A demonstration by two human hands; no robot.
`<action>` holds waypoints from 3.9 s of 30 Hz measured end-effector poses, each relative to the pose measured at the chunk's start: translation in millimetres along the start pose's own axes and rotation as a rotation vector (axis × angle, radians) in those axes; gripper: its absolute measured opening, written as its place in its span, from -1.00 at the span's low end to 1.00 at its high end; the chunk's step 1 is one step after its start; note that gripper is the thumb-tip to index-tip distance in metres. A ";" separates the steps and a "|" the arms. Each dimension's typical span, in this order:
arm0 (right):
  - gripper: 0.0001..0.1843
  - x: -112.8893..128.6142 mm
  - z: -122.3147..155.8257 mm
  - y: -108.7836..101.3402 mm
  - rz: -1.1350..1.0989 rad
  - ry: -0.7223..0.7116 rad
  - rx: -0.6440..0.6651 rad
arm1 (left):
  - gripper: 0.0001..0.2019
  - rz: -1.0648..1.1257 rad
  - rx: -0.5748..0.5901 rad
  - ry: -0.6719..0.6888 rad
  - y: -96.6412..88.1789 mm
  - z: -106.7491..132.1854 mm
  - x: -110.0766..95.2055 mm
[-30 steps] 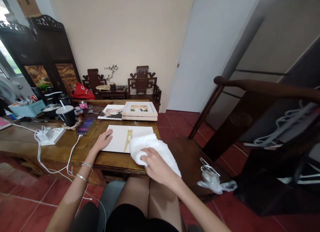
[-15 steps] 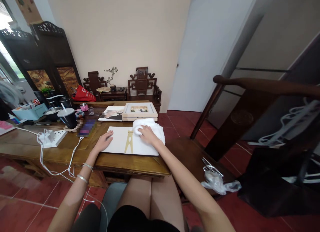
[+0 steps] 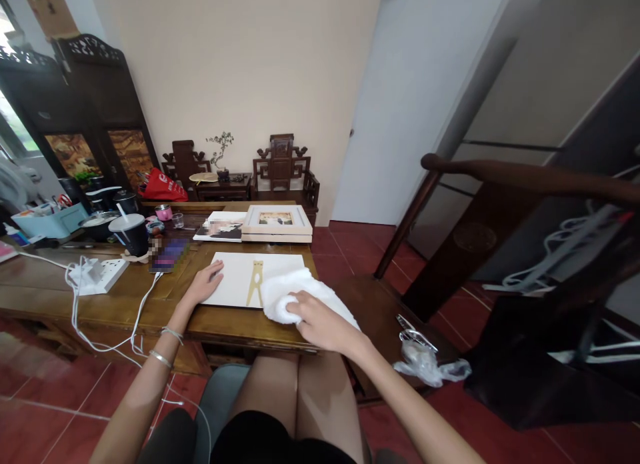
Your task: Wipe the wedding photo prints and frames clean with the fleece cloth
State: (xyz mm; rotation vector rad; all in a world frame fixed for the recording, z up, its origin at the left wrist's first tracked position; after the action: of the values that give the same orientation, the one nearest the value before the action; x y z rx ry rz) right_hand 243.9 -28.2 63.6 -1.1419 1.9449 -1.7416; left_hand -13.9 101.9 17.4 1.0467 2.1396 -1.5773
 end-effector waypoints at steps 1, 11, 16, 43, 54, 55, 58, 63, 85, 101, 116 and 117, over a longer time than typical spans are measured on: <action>-0.69 -8.2 -5.0 0.1 0.006 0.025 -0.008 | -0.58 -0.001 -0.001 0.000 -0.1 -0.1 -0.1; -0.67 -46.8 -125.2 21.3 0.132 0.254 -0.144 | -0.58 -0.018 -0.004 -0.006 -2.4 0.9 -1.0; -0.66 11.2 -113.5 35.3 0.152 0.087 -0.122 | -0.57 -0.013 0.004 0.000 -1.9 1.2 -2.1; -0.64 58.1 -95.1 44.2 0.159 -0.012 -0.032 | -0.57 0.003 0.013 0.004 -1.6 1.2 -5.4; -0.60 15.0 -94.5 30.1 0.085 0.051 0.000 | -0.60 0.098 -0.035 -0.019 -4.4 0.6 -3.4; -0.59 8.4 -105.7 30.5 0.097 0.090 -0.008 | -0.61 0.112 -0.046 -0.021 -5.5 0.5 -3.9; -0.56 1.1 -138.0 35.3 0.137 0.197 -0.022 | -0.63 0.165 -0.096 -0.025 -12.3 0.7 -7.2; -0.58 43.2 -168.2 51.4 0.166 0.142 0.009 | -0.52 0.302 -0.224 -0.024 -31.9 3.2 -9.0; -0.64 11.0 -203.7 39.6 0.201 0.156 0.033 | -0.68 0.007 -0.043 0.053 -14.6 9.2 -22.2; -0.64 -72.9 -126.4 3.0 0.145 0.291 -0.081 | -0.64 -0.003 -0.058 0.046 -12.2 8.8 -9.1; -0.70 -28.8 -13.7 3.8 0.032 0.099 -0.034 | -0.64 0.019 -0.080 0.053 -11.3 8.7 -10.6; -0.70 -40.0 -23.6 3.9 0.050 0.127 -0.042 | -0.64 0.018 -0.079 0.053 -12.0 8.9 -11.2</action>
State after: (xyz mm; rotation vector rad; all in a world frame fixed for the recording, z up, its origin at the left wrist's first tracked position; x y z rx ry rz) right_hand 252.2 16.7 53.9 -1.0097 2.0739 -1.7955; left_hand -16.1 87.8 29.5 1.0903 2.2015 -1.4604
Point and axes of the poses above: each hand's wrist, its own z-axis away from the middle knuckle, its own y-axis out of the palm, x = y × z, the point moved 9 cm from there along -z, towards the middle knuckle, and after that the axes turned 1 degree about z, right-handed, at the moved point
